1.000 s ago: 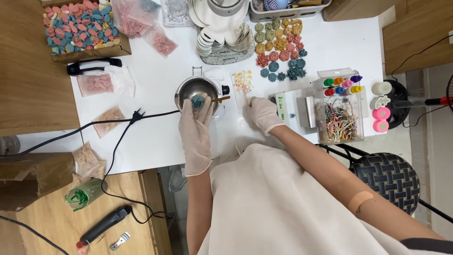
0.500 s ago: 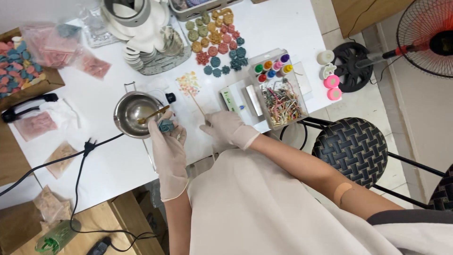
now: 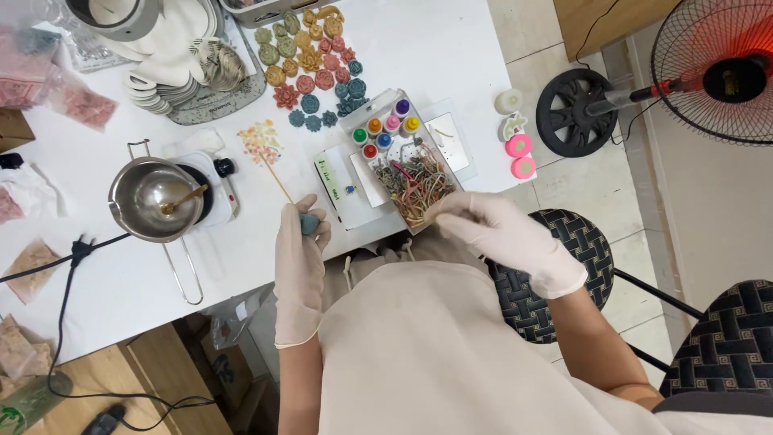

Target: The person is melting wax beads and using a stamp to create flower-shaped seals, then attaching them to small rubber bands.

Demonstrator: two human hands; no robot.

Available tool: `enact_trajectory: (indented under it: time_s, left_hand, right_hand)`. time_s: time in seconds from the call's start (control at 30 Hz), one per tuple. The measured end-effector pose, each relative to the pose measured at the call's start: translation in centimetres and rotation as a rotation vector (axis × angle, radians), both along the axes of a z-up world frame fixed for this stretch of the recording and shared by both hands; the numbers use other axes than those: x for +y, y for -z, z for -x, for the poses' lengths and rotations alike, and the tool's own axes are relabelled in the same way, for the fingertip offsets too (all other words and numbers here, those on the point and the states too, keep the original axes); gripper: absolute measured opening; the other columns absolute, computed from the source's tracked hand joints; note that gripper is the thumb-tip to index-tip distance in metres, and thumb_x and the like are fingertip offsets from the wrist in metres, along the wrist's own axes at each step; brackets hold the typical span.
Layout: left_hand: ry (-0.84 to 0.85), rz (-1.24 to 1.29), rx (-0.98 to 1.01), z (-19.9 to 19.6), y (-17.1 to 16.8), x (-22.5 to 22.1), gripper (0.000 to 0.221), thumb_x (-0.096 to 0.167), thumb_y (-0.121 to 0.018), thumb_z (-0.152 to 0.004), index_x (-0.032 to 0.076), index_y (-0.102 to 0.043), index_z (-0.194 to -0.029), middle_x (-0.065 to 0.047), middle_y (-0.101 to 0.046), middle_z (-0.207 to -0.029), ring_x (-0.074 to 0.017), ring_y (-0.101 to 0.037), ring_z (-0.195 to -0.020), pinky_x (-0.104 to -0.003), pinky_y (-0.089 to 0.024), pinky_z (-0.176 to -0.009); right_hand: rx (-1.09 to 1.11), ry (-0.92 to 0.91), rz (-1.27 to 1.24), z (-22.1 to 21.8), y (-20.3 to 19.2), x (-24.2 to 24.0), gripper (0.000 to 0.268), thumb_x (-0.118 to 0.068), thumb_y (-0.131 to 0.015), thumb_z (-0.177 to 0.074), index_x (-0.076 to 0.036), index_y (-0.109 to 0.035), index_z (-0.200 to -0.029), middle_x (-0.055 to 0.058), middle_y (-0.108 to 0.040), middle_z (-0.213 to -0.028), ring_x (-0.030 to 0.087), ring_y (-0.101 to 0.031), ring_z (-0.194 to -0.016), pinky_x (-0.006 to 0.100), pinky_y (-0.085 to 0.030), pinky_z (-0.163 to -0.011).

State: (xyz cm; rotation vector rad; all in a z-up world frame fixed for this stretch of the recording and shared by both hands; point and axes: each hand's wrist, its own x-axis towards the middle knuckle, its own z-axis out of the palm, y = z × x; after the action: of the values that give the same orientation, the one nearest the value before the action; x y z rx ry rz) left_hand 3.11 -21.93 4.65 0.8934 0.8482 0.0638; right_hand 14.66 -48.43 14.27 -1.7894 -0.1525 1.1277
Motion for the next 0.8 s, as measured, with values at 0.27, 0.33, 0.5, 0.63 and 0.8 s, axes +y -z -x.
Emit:
enact_trajectory:
  time_s: [0.27, 0.33, 0.5, 0.63, 0.8]
  left_hand:
    - [0.098, -0.400, 0.113, 1.7, 4.3, -0.4, 0.039, 0.009, -0.066, -0.092, 0.002, -0.053, -0.129, -0.005, -0.068, -0.104, -0.0126, -0.061, -0.086, -0.029, -0.049, -0.077]
    - [0.113, -0.491, 0.148, 1.2, 4.1, -0.2, 0.036, 0.007, -0.066, -0.093, 0.003, -0.051, -0.125, -0.007, -0.069, -0.103, -0.0150, -0.064, -0.085, -0.030, -0.052, -0.078]
    - [0.375, -1.139, -0.050, -0.4, 4.1, -0.2, 0.034, 0.002, -0.072, -0.087, 0.003, -0.061, -0.120, -0.019, -0.059, -0.111, -0.0313, -0.064, -0.099, -0.040, -0.051, -0.087]
    - [0.473, -1.139, -0.111, -3.3, 6.9, 0.7, 0.040, 0.003, -0.072, -0.090, 0.001, -0.058, -0.127, -0.019, -0.058, -0.113, -0.0338, -0.062, -0.101, -0.043, -0.050, -0.090]
    - [0.525, -1.211, -0.208, -6.7, 9.9, 1.4, 0.037, 0.005, -0.073, -0.089, 0.002, -0.059, -0.124, -0.019, -0.061, -0.114, -0.0382, -0.062, -0.105, -0.045, -0.051, -0.090]
  right_hand:
    - [-0.690, 0.162, 0.228, -1.7, 4.2, -0.4, 0.034, -0.021, -0.071, -0.095, -0.008, -0.069, -0.126, 0.005, -0.065, -0.101, 0.014, -0.059, -0.081, 0.029, -0.051, -0.075]
    - [-0.787, 0.212, 0.226, -1.5, 5.9, 0.2, 0.038, -0.023, -0.073, -0.095, -0.007, -0.065, -0.128, 0.007, -0.065, -0.110, 0.015, -0.063, -0.088, 0.031, -0.053, -0.078]
    - [-0.822, 0.162, 0.461, -0.2, 5.3, 3.4, 0.044, -0.028, -0.075, -0.092, -0.009, -0.062, -0.130, 0.015, -0.065, -0.110, 0.028, -0.066, -0.091, 0.041, -0.053, -0.079]
    - [-0.890, 0.148, 0.586, 0.7, 6.3, 3.7, 0.049, -0.028, -0.075, -0.091, -0.008, -0.061, -0.133, 0.018, -0.065, -0.108, 0.034, -0.066, -0.092, 0.044, -0.052, -0.078]
    - [-0.873, 0.241, 0.649, 2.1, 7.6, 3.4, 0.038, -0.022, -0.069, -0.096, -0.012, -0.062, -0.132, 0.011, -0.071, -0.103, 0.031, -0.069, -0.085, 0.045, -0.053, -0.073]
